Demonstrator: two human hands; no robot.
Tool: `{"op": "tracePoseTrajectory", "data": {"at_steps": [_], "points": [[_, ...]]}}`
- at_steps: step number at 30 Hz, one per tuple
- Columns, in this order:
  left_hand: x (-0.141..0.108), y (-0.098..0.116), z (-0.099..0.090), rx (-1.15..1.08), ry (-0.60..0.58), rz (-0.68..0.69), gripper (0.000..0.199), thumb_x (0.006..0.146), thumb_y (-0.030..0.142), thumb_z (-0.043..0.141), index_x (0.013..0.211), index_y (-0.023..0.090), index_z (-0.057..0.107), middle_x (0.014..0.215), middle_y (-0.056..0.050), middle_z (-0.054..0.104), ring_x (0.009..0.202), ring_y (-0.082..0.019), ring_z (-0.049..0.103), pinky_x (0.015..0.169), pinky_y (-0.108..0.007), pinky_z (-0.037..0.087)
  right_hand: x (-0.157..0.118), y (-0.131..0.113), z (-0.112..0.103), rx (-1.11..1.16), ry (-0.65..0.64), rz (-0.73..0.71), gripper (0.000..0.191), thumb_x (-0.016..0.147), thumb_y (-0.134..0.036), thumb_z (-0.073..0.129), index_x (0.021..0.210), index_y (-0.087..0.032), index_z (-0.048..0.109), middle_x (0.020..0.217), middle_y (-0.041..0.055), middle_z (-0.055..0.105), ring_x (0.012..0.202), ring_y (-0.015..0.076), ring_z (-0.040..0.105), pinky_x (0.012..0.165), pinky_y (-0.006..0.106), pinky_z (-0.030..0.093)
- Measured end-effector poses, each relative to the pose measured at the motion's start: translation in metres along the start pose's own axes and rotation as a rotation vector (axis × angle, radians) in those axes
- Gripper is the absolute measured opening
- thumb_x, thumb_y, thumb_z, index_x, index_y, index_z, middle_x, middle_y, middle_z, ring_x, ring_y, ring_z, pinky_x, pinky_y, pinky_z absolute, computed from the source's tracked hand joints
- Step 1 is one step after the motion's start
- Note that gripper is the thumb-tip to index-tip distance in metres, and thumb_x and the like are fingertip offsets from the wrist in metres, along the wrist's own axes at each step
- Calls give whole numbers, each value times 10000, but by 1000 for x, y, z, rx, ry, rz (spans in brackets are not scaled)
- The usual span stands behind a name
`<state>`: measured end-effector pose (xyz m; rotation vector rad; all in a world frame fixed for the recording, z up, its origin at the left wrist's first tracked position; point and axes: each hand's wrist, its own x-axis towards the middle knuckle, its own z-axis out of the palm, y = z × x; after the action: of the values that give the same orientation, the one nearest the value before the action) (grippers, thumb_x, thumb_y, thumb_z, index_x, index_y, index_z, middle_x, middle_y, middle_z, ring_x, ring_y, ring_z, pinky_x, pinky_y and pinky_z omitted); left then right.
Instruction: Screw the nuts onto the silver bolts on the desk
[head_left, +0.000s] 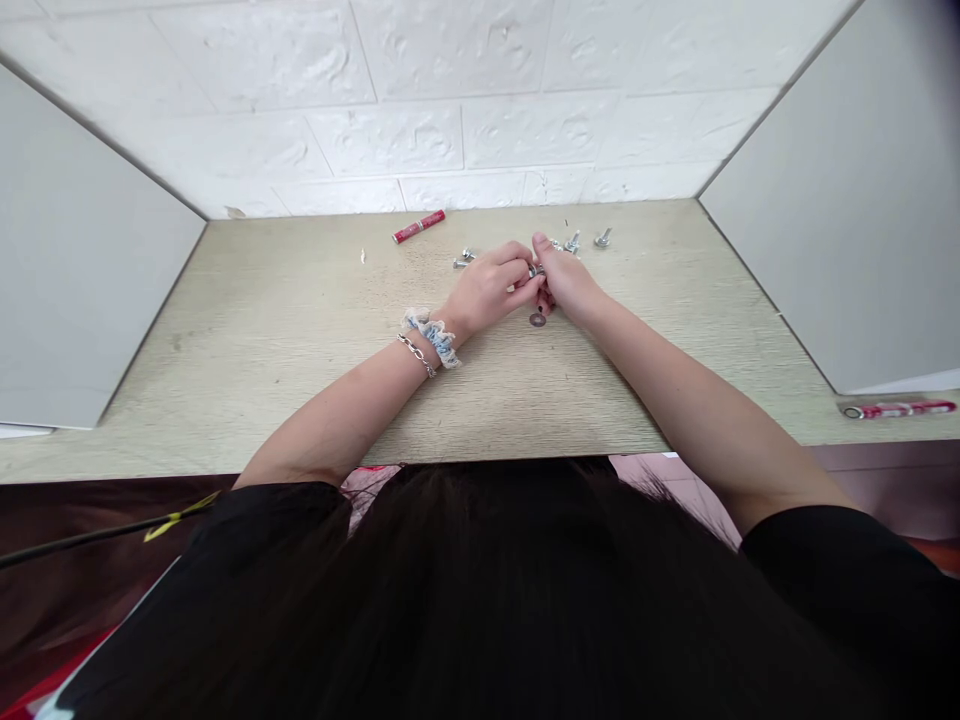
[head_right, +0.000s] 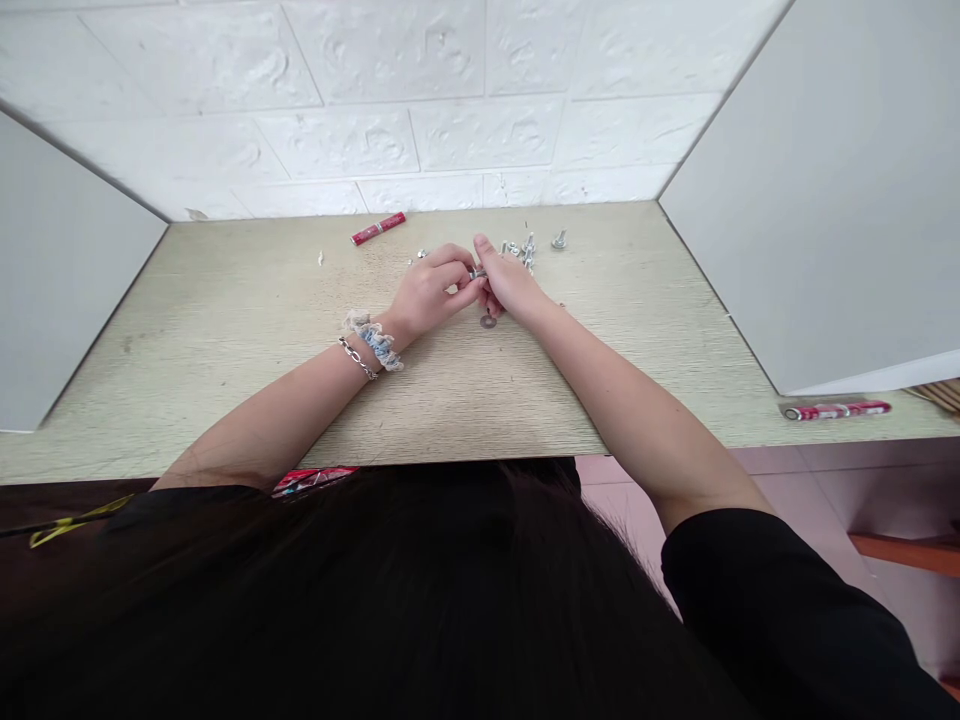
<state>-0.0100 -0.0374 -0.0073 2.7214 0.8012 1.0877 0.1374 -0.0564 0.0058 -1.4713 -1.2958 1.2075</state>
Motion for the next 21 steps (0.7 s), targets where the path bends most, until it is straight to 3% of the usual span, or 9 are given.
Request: {"op": "tracePoseTrajectory", "data": {"at_steps": [6,15,18,21], "points": [[1,-1,-1,3,2,-35,351,949,370,459,679,172,565,977,-79,664,854,-152,610,776,-328,499,-3,-3,1,100,-31,10,423,881,-565,503,679,-193,511,450,-28,450,387,82,440,355,202,377],[1,-3,0,50,1,-40,287,938,357,477,728,186,570,964,-58,669,888,-157,613,853,-343,468,-10,-10,-1,245,-79,2,104,852,-202,495,752,-204,465,553,-45,499,423,84,477,428,212,445],[1,-3,-1,50,4,-43,293,944,349,461,719,187,556,983,-68,661,895,-160,609,827,-339,472,-8,-10,0,250,-80,12,132,879,-284,488,775,-204,473,555,-44,503,416,85,476,420,211,439],[2,-2,-2,40,6,-44,294,942,334,455,707,183,549,982,-75,652,865,-160,601,784,-332,477,-3,-6,1,237,-80,33,312,907,-471,466,745,-204,465,527,-41,487,391,80,458,387,203,402]]}}
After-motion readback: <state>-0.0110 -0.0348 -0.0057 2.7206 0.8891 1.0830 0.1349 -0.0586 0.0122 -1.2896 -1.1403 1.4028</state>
